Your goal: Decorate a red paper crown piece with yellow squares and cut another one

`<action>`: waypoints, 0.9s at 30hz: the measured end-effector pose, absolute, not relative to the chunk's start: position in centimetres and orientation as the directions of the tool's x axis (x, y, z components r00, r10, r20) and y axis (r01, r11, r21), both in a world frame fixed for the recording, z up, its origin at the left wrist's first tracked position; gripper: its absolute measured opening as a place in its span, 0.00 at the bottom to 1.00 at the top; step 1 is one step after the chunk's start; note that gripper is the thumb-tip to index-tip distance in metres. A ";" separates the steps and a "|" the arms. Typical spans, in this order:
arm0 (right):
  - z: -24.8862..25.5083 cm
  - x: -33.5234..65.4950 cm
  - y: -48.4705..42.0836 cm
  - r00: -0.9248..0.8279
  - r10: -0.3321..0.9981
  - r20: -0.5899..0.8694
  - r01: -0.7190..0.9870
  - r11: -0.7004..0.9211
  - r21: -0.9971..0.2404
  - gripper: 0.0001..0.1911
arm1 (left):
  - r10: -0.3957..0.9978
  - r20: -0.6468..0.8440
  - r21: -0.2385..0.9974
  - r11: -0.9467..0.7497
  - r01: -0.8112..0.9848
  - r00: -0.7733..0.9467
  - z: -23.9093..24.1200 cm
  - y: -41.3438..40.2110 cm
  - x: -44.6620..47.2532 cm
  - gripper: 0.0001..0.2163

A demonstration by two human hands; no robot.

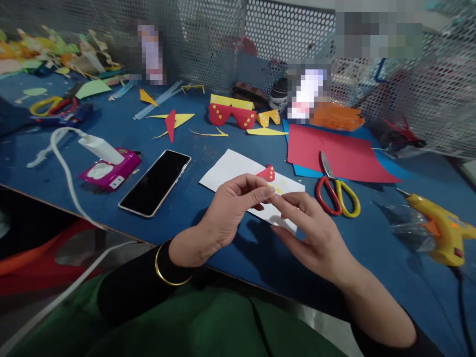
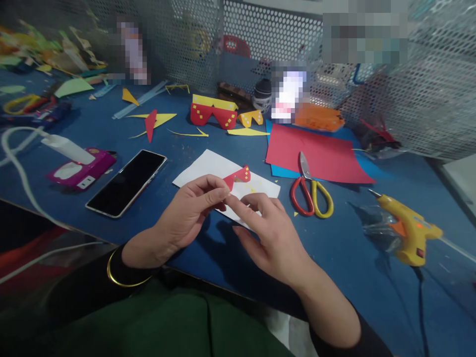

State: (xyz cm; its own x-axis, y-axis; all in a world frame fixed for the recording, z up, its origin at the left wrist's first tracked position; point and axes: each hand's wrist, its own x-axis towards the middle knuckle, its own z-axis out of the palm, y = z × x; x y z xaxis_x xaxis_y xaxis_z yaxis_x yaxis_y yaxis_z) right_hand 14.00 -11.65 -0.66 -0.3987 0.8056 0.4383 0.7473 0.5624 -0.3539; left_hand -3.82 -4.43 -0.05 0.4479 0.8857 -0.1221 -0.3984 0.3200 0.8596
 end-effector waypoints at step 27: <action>-0.3 13.8 -11.8 -0.413 0.807 0.423 0.734 0.570 -0.370 0.37 | 0.888 -0.217 0.784 0.406 -0.470 0.405 -0.3 -4.2 -3.6 0.10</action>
